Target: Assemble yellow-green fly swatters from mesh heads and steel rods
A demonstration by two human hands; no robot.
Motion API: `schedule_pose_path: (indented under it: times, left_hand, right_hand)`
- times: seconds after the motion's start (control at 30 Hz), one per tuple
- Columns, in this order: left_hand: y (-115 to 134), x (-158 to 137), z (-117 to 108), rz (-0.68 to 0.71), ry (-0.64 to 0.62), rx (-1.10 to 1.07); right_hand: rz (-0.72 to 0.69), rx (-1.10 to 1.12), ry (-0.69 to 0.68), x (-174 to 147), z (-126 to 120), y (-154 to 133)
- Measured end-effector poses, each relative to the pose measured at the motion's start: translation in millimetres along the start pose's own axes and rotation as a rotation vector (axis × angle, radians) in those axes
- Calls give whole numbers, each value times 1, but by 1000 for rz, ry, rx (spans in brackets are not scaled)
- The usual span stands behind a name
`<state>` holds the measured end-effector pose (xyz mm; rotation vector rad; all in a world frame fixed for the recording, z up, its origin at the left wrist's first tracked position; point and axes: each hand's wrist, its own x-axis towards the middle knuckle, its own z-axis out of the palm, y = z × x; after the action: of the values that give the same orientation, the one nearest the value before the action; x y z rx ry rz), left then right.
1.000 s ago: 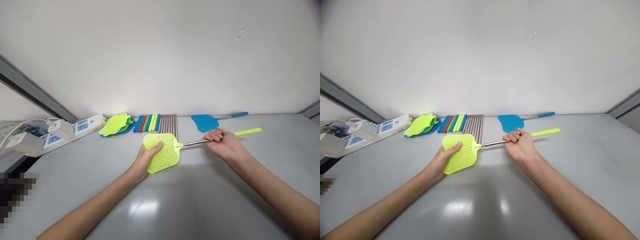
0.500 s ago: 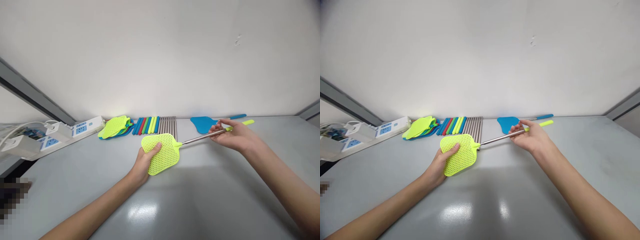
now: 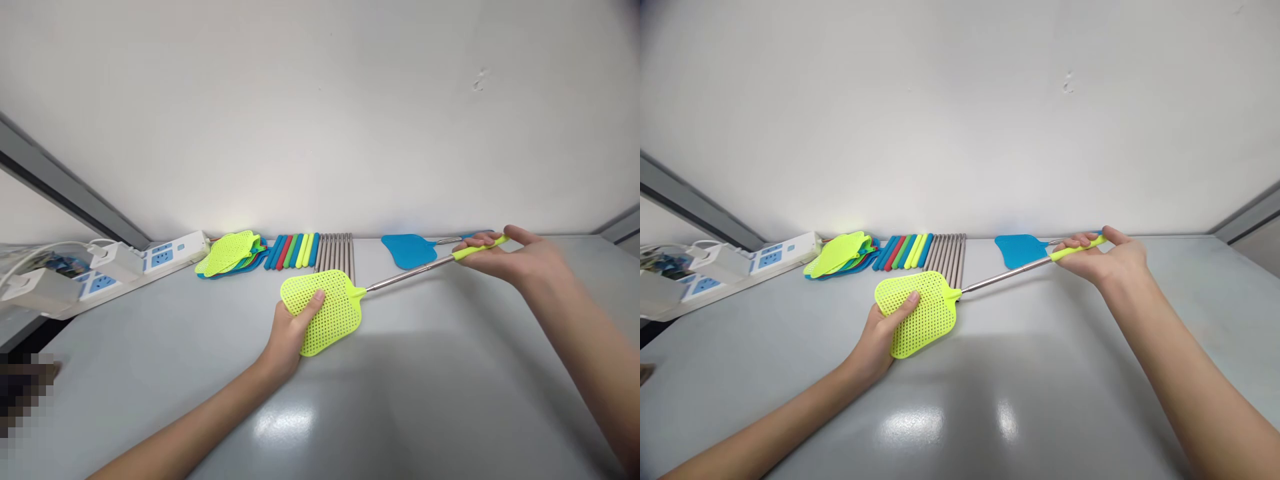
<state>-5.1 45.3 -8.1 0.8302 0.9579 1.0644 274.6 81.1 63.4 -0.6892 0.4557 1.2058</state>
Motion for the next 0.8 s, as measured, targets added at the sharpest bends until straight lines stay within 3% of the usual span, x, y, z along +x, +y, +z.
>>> schedule_pose_path:
  times: [0.3, 0.6, 0.8]
  left_hand:
    - [-14, -16, 2, 77, 205, 72]
    - [-11, -15, 3, 29, 267, 68]
    - [-10, -16, 5, 5, 245, 21]
  right_hand:
    - [-182, -132, -278, 1, -7, 14]
    - [-191, -141, -538, 0, -10, 15]
    - [-126, -90, -615, 6, -12, 18]
